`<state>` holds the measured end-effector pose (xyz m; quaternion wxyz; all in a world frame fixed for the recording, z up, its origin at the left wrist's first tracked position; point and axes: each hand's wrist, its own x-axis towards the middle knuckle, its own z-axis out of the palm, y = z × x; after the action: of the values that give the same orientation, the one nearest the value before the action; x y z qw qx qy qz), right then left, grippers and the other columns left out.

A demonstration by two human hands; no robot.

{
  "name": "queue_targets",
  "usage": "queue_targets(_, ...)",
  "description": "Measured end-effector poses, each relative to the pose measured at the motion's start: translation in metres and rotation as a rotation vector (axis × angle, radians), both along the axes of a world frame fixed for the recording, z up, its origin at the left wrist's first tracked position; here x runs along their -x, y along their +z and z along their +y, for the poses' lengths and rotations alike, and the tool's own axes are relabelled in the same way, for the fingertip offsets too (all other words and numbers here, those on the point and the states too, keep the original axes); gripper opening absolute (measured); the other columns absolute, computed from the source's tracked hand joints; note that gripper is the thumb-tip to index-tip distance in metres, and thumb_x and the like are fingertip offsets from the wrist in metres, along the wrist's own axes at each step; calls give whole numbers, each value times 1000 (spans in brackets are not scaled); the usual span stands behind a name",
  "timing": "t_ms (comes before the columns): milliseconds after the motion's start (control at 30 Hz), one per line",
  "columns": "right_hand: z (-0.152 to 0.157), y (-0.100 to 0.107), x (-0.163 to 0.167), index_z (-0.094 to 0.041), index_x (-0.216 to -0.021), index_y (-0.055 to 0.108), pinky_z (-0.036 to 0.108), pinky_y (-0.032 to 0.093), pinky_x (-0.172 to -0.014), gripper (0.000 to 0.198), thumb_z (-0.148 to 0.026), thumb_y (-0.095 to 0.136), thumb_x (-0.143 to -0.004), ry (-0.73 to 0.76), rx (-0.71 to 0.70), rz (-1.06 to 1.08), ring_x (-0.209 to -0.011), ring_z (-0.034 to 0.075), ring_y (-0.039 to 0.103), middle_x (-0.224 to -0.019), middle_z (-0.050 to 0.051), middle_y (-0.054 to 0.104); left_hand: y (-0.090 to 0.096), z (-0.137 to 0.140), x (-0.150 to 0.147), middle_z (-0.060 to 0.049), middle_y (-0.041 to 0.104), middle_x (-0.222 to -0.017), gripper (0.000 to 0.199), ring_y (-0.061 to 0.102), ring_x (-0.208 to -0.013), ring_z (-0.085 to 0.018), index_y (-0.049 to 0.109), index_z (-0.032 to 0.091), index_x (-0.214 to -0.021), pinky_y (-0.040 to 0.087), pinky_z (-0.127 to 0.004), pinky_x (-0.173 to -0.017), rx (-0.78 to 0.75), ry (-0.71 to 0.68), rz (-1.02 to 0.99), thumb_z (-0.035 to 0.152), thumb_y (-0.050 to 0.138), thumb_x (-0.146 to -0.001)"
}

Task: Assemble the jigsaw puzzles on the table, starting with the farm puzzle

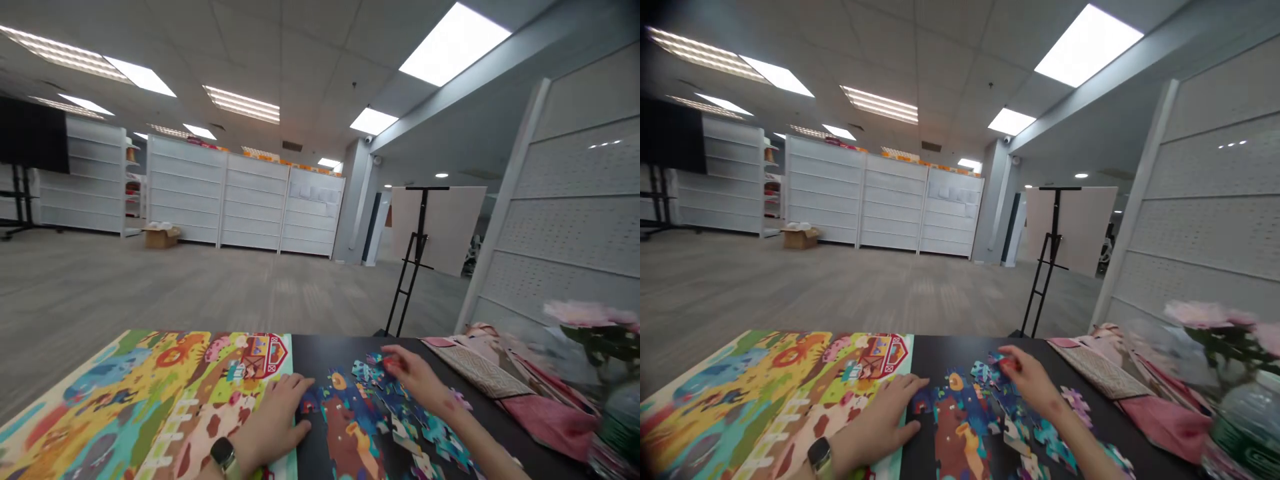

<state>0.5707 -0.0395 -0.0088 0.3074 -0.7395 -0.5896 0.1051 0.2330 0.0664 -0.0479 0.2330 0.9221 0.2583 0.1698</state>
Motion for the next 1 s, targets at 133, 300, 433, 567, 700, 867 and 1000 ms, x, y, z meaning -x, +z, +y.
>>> queue_targets(133, 27, -22, 99, -24, -119, 61, 25, 53, -69, 44, -29, 74, -76, 353, 134, 155, -79, 18, 72, -86, -2, 77, 0, 6, 4, -8, 56, -138, 65, 49, -128, -28, 54, 24, -136, 36, -43, -113, 2, -24, -28, 17, 63, -72)
queue_targets(300, 42, -33, 147, -24, -95, 67, 24, 46, -71, 27, -17, 77, -70, 451, 100, 107, -85, 18, 65, -94, -2, 73, -3, 9, 4, -5, 63, -112, 31, 56, -106, -24, 61, 22, -103, 46, -37, -94, -42, -36, -54, 16, 60, -73)
queue_targets(433, 39, -33, 128, -22, -89, 63, 29, 44, -77, 10, -19, 54, -91, 371, -56, -16, -86, 19, 62, -92, 1, 69, -2, 6, 2, -3, 63, -111, 28, 55, -105, -25, 62, 25, -105, 44, -38, -93, -37, -24, -55, 24, 66, -77)
queue_targets(567, 39, -32, 107, -22, -95, 60, 29, 46, -72, 17, -22, 43, -96, 232, -160, 80, -78, 19, 64, -85, 3, 69, 2, 1, 1, -1, 62, -114, 33, 57, -106, -26, 66, 31, -108, 43, -41, -94, -34, -63, -29, 33, 76, -77)
queue_targets(700, 43, -37, 105, -22, -99, 61, 28, 45, -69, 18, -20, 43, -94, 195, -165, 102, -75, 18, 64, -84, 1, 70, 4, -2, 0, -2, 62, -117, 28, 57, -109, -26, 67, 32, -111, 45, -40, -96, -8, -73, -10, 27, 69, -84)
queue_targets(867, 43, -52, 118, -22, -95, 68, 26, 46, -73, 24, -9, 50, -86, 235, -119, 34, -78, 17, 64, -83, 0, 71, 2, -3, -3, -4, 65, -120, 29, 60, -111, -27, 68, 30, -112, 48, -41, -99, -37, -59, 2, 28, 67, -84)
queue_targets(1000, 39, -57, 125, -22, -98, 72, 26, 47, -82, 28, -8, 51, -85, 228, -96, -30, -90, 18, 67, -93, 2, 74, -12, 2, -6, -5, 69, -119, 35, 65, -109, -29, 71, 29, -107, 53, -41, -97, -80, -49, 6, 27, 76, -72)
